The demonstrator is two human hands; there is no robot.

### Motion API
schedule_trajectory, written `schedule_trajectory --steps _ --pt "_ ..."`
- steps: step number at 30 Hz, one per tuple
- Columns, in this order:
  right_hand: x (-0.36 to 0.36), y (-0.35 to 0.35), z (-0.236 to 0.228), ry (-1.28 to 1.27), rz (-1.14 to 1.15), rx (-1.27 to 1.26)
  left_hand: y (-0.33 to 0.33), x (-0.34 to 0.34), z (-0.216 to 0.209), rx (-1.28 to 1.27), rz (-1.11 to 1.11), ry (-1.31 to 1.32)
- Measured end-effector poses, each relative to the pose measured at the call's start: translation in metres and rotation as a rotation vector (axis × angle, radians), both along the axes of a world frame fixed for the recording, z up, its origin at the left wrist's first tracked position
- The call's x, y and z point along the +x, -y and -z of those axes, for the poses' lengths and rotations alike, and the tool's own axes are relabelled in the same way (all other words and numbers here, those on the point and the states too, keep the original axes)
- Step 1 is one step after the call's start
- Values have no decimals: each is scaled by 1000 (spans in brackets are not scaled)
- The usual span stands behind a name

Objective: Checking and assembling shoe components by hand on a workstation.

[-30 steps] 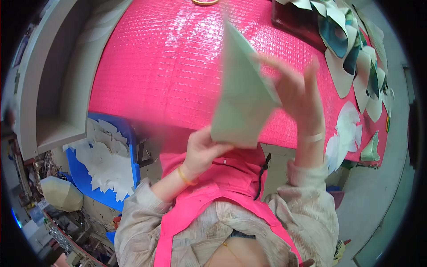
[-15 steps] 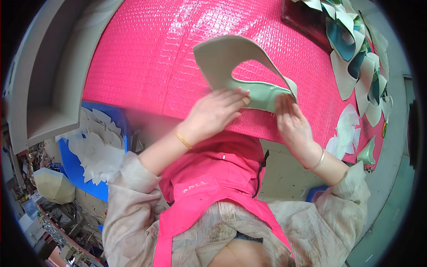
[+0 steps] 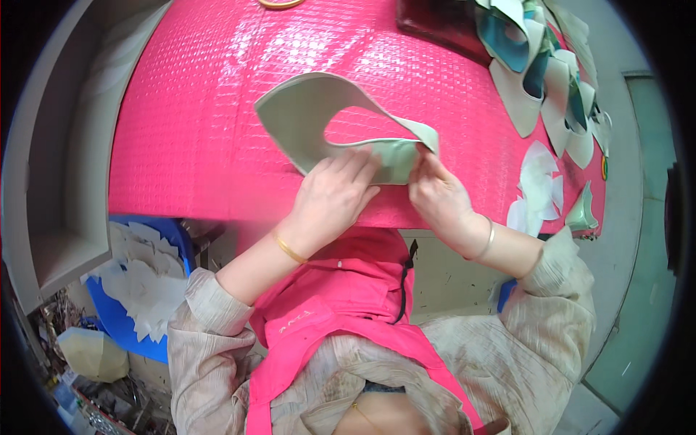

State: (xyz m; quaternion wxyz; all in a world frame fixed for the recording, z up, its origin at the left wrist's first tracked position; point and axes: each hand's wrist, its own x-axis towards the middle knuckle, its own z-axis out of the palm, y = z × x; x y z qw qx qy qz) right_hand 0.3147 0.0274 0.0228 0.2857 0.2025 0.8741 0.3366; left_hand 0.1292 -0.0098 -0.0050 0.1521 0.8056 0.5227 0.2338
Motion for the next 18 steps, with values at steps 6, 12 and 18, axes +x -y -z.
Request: schedule_trajectory --steps 6,12,18 --pt "8 -5 -3 -178 -55 -102 -18 27 8 170 118 -132" --pt "13 -13 5 -233 -100 -163 -30 27 17 277 208 -132" --pt "9 -16 -7 -256 -32 -219 -28 41 -2 158 182 -201"
